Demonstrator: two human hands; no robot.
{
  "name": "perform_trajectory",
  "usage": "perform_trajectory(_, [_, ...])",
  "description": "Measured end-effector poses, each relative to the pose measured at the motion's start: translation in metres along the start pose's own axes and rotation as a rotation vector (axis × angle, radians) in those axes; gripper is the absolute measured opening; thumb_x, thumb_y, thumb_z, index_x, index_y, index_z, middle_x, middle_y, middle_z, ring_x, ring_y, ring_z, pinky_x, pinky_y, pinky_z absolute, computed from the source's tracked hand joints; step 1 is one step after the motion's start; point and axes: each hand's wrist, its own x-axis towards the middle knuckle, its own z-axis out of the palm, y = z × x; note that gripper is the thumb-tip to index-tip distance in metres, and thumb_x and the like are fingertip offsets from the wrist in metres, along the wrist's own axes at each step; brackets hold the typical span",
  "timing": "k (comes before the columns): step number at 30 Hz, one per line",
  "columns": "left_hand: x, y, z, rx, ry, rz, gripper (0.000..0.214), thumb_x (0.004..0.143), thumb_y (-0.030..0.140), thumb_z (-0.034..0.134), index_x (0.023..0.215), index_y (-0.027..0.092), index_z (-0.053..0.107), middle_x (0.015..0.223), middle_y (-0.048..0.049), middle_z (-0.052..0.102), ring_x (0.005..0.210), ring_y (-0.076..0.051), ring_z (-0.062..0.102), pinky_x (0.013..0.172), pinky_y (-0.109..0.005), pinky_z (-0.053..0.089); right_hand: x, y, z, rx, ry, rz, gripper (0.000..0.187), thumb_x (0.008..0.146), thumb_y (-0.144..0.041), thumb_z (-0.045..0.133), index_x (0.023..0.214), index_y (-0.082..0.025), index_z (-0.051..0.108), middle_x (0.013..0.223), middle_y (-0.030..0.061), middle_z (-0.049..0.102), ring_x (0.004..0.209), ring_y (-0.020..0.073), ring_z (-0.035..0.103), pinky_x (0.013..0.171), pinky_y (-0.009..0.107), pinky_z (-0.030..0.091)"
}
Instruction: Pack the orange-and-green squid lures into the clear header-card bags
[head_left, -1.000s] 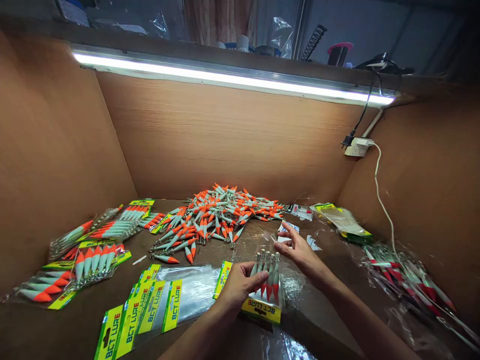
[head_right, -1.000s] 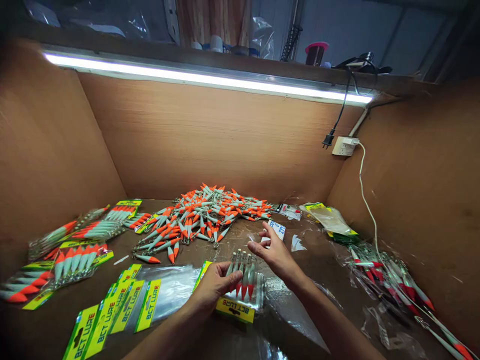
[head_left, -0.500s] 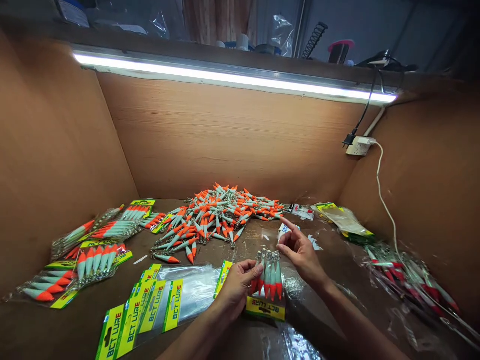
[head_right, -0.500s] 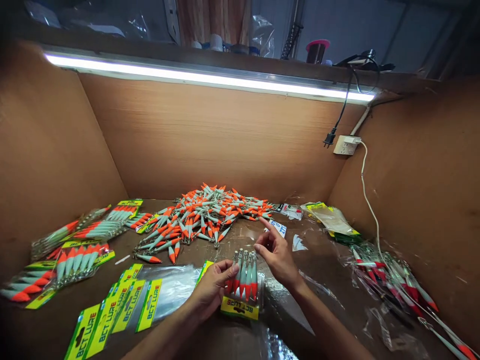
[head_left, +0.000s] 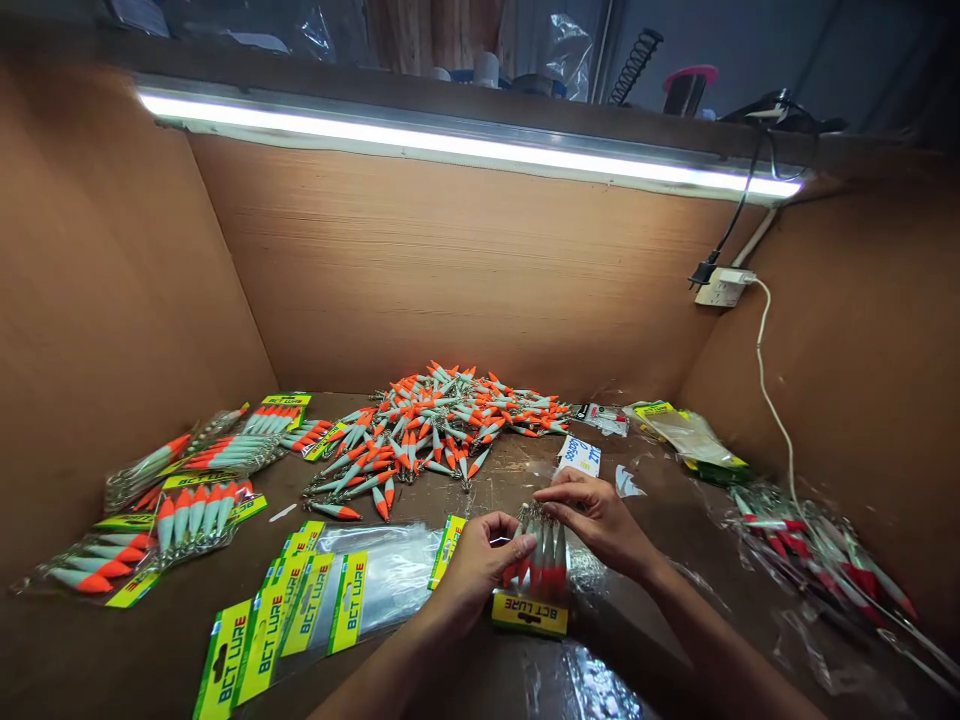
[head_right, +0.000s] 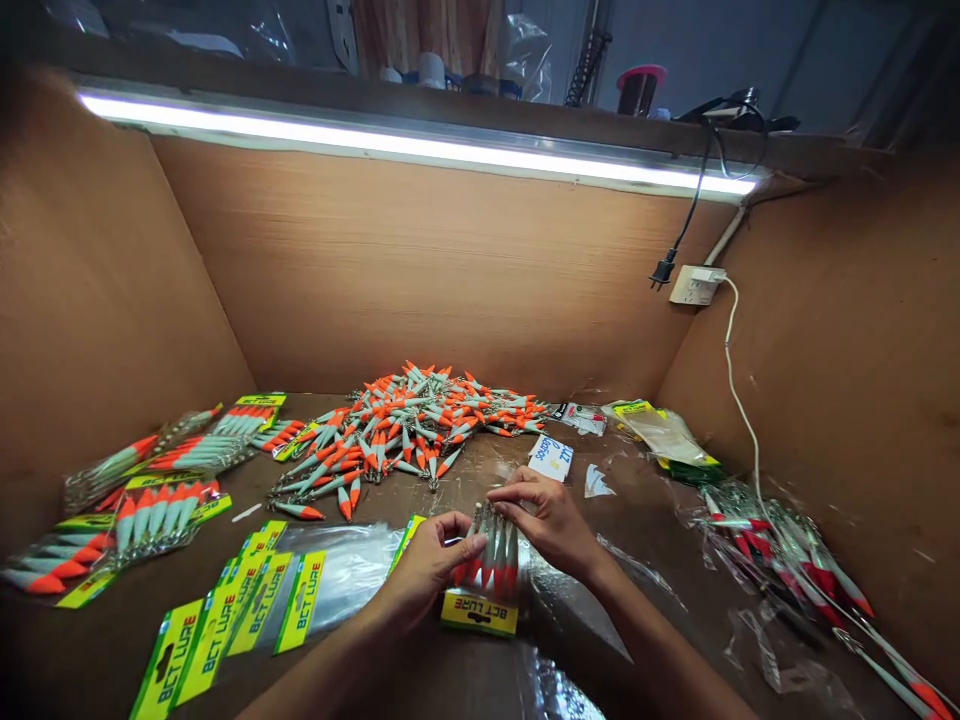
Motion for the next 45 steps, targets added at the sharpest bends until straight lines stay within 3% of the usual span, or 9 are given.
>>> perform_trajectory(6, [0.001,0.001,0.000,0.067,0.019,0.058,0.040,0.070,0.047,0.082,0.073,0.015,0.058,0.061,0.0032,0.055,0.051,-0.009,0.046,0.049,-0.020,0.032,-0.002,0.003,0.000,0.013,-0.010,-0.003,0.022,0.096,-0.033,0.061,0.110,-0.025,0.076,0.088,0.0047,0.065,0.083,0.0174,0.062,0.074,0.030,0.049])
perform_trajectory(14, [0.001,-0.006,0.003,-0.123,-0.021,0.006,0.044,0.068,0.045,0.085,0.073,0.018,0.051,0.059,0.0063,0.053,0.048,-0.007,0.046,0.049,-0.019,0.035,-0.001,-0.001,-0.002,-0.012,-0.047,-0.011,0.020,0.096,-0.033,0.060,0.105,-0.025,0.076,0.090,0.0050,0.066,0.086,0.0179,0.062,0.077,0.031,0.049])
perform_trajectory(18, [0.000,0.003,-0.001,-0.194,-0.123,-0.073,0.048,0.061,0.037,0.091,0.092,0.017,0.061,0.086,-0.0031,0.067,0.070,-0.016,0.064,0.060,-0.025,0.049,-0.002,0.000,-0.004,0.026,-0.048,0.013,0.022,0.096,-0.035,0.060,0.101,-0.024,0.077,0.088,0.0054,0.066,0.085,0.0183,0.062,0.077,0.031,0.050])
perform_trajectory(22, [0.000,0.020,0.002,-0.218,-0.226,-0.032,0.065,0.066,0.040,0.088,0.121,0.016,0.064,0.106,-0.0130,0.070,0.096,-0.026,0.067,0.081,-0.035,0.052,-0.003,0.003,0.002,0.203,-0.043,0.109,0.020,0.092,-0.036,0.065,0.099,-0.021,0.076,0.090,0.0047,0.069,0.084,0.0183,0.064,0.078,0.031,0.050])
perform_trajectory(28, [0.001,0.021,0.004,-0.190,-0.206,-0.068,0.050,0.078,0.051,0.076,0.108,0.011,0.074,0.097,-0.0133,0.074,0.086,-0.024,0.067,0.076,-0.032,0.051,0.000,0.007,0.017,0.402,-0.001,0.244,0.058,0.082,-0.033,0.075,0.136,-0.023,0.056,0.083,-0.0007,0.068,0.076,0.0153,0.063,0.073,0.029,0.051])
perform_trajectory(35, [0.002,0.018,0.001,-0.321,-0.206,-0.023,0.045,0.081,0.046,0.073,0.109,0.010,0.075,0.106,-0.0165,0.074,0.091,-0.025,0.067,0.081,-0.033,0.051,0.013,0.009,0.022,0.460,0.058,0.405,0.051,0.080,-0.036,0.074,0.125,-0.014,0.063,0.073,0.0018,0.070,0.062,0.0150,0.061,0.058,0.026,0.045])
perform_trajectory(39, [0.009,0.012,-0.006,-0.173,-0.066,0.083,0.046,0.085,0.049,0.068,0.110,0.011,0.074,0.107,-0.0160,0.074,0.097,-0.027,0.067,0.082,-0.034,0.051,0.014,0.013,0.026,0.224,0.059,0.296,0.044,0.086,-0.031,0.069,0.127,-0.017,0.062,0.080,0.0036,0.070,0.067,0.0174,0.062,0.062,0.031,0.051])
perform_trajectory(43, [0.016,0.008,-0.012,0.004,0.077,0.152,0.046,0.087,0.050,0.063,0.112,0.012,0.073,0.098,-0.0132,0.076,0.091,-0.025,0.069,0.082,-0.033,0.050,0.013,0.003,0.032,-0.338,0.304,-0.103,0.032,0.093,-0.021,0.060,0.123,-0.025,0.065,0.119,0.0106,0.063,0.105,0.0255,0.060,0.090,0.044,0.051])
perform_trajectory(45, [0.014,0.012,-0.012,0.137,0.106,0.243,0.043,0.090,0.048,0.060,0.112,0.013,0.073,0.095,-0.0107,0.076,0.090,-0.024,0.068,0.081,-0.031,0.049,0.014,-0.008,0.037,-0.503,0.254,-0.267,0.029,0.095,-0.018,0.056,0.121,-0.026,0.066,0.125,0.0104,0.061,0.110,0.0259,0.056,0.093,0.044,0.049])
